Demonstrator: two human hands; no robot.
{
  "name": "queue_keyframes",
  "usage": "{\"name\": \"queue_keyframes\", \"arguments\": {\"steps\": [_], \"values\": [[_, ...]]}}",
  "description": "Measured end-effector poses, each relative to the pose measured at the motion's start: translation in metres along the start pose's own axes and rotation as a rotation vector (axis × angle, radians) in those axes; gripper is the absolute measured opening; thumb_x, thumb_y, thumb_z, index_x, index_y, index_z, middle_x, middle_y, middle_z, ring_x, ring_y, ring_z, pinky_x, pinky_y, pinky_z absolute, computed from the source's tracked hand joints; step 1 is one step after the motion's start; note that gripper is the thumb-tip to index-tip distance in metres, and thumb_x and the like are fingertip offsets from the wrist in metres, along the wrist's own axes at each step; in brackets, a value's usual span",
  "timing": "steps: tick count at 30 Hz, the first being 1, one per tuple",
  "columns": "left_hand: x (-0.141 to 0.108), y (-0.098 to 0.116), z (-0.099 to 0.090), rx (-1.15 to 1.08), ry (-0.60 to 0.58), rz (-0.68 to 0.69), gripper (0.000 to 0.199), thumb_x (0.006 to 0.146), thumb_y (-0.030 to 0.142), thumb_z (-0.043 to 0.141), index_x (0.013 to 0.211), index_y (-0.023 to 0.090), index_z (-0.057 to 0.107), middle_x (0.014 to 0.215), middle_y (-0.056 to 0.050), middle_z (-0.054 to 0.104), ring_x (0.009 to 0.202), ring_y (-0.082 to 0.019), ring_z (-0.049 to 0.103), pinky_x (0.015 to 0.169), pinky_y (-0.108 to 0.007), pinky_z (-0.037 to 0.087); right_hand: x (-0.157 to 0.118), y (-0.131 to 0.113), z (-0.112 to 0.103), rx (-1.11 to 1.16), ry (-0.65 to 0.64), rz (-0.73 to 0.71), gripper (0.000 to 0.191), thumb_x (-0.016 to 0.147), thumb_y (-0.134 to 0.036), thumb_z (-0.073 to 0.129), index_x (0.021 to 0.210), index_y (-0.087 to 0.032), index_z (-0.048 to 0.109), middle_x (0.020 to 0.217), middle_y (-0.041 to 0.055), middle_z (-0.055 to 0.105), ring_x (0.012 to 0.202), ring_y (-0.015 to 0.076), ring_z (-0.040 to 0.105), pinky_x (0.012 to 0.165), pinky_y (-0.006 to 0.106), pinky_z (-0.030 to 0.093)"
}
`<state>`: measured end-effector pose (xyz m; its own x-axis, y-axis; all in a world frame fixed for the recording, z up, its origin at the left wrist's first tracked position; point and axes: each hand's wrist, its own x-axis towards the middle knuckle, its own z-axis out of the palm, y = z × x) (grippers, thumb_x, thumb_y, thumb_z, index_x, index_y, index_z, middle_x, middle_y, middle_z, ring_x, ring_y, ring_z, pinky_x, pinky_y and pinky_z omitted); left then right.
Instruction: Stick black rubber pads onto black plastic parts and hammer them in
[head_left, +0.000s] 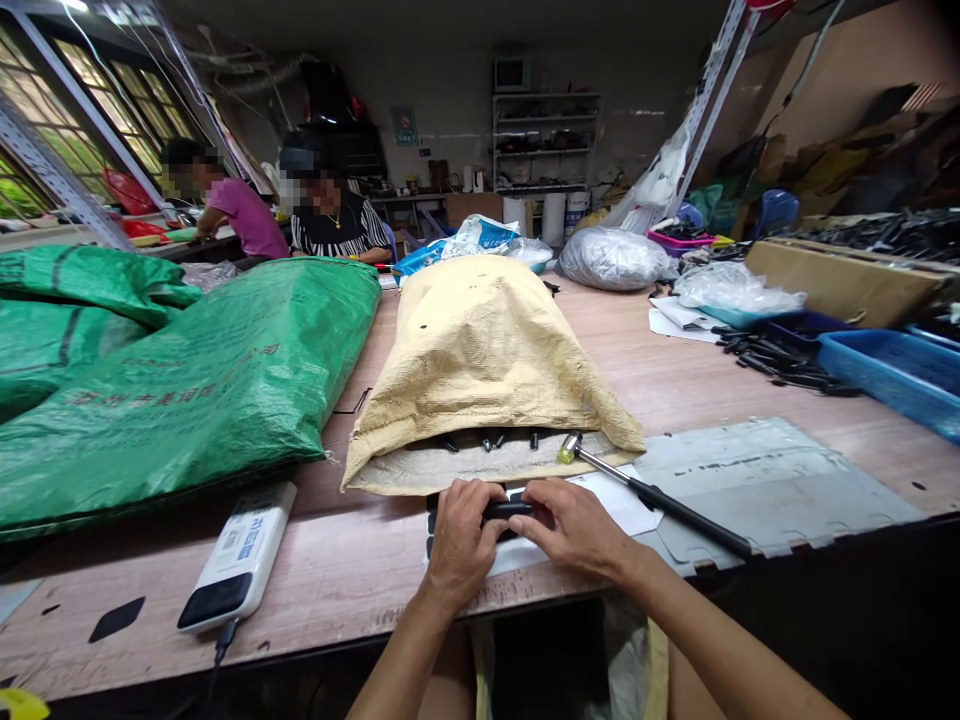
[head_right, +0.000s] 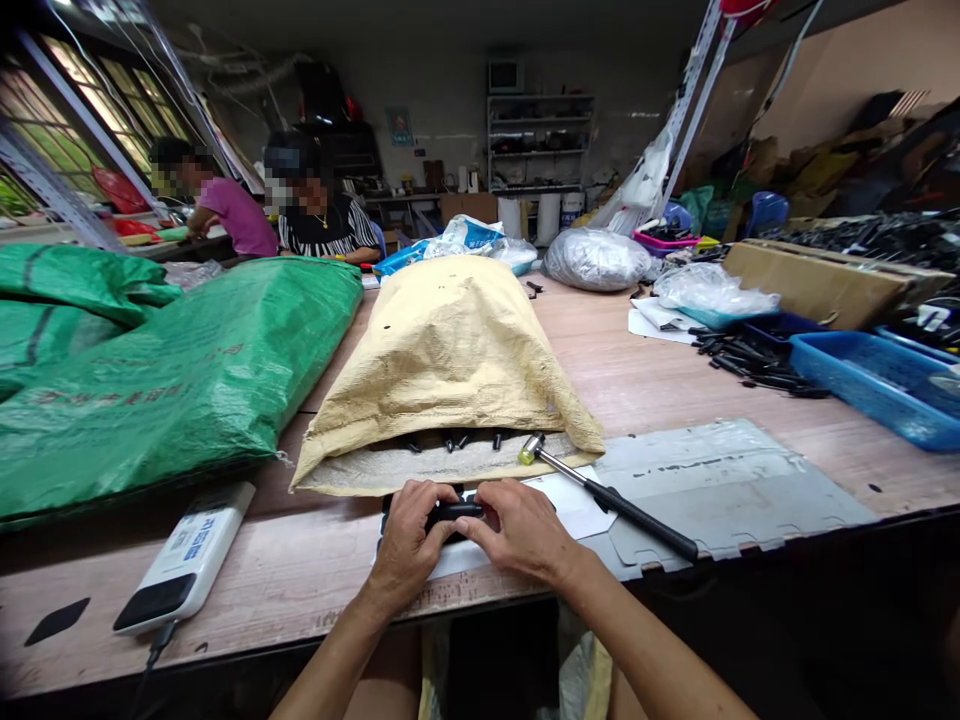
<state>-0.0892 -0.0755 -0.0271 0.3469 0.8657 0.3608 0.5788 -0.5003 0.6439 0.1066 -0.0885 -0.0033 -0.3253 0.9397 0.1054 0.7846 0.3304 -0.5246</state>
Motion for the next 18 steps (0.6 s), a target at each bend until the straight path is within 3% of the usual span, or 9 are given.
{"name": "queue_keyframes", "arguments": {"steps": [3, 11, 18], "values": [[0.001, 0.0, 0.001, 0.004, 0.004, 0.001, 0.015, 0.084, 0.011, 0.059, 0.094, 0.023, 0.06, 0.094, -0.001, 0.067, 0.095, -0.023, 0.053, 0.088, -0.039, 0.037, 0.002, 0.001, 0.003, -0.019, -0.002, -0.003, 0.033, 0.095, -0.05, 0.053, 0.079, -0.021, 0.054, 0.077, -0.0002, 0.058, 0.076, 0.0155, 0.049, 0.069, 0.029, 0.03], [-0.001, 0.0, 0.0, -0.027, 0.042, -0.026, 0.013, 0.082, 0.012, 0.064, 0.09, 0.023, 0.063, 0.089, 0.001, 0.068, 0.093, -0.022, 0.053, 0.087, -0.038, 0.036, 0.006, 0.001, 0.014, -0.002, 0.126, -0.191, 0.022, 0.094, -0.028, 0.055, 0.073, -0.019, 0.051, 0.076, 0.0026, 0.058, 0.081, 0.0182, 0.046, 0.073, 0.031, 0.032], [-0.001, 0.0, -0.001, -0.018, 0.033, -0.041, 0.014, 0.082, 0.013, 0.065, 0.091, 0.024, 0.065, 0.09, 0.001, 0.069, 0.094, -0.022, 0.054, 0.088, -0.039, 0.036, 0.001, 0.005, 0.007, -0.014, 0.105, -0.137, 0.027, 0.093, -0.042, 0.061, 0.076, -0.021, 0.056, 0.074, 0.0001, 0.06, 0.079, 0.0174, 0.049, 0.071, 0.03, 0.035]]}}
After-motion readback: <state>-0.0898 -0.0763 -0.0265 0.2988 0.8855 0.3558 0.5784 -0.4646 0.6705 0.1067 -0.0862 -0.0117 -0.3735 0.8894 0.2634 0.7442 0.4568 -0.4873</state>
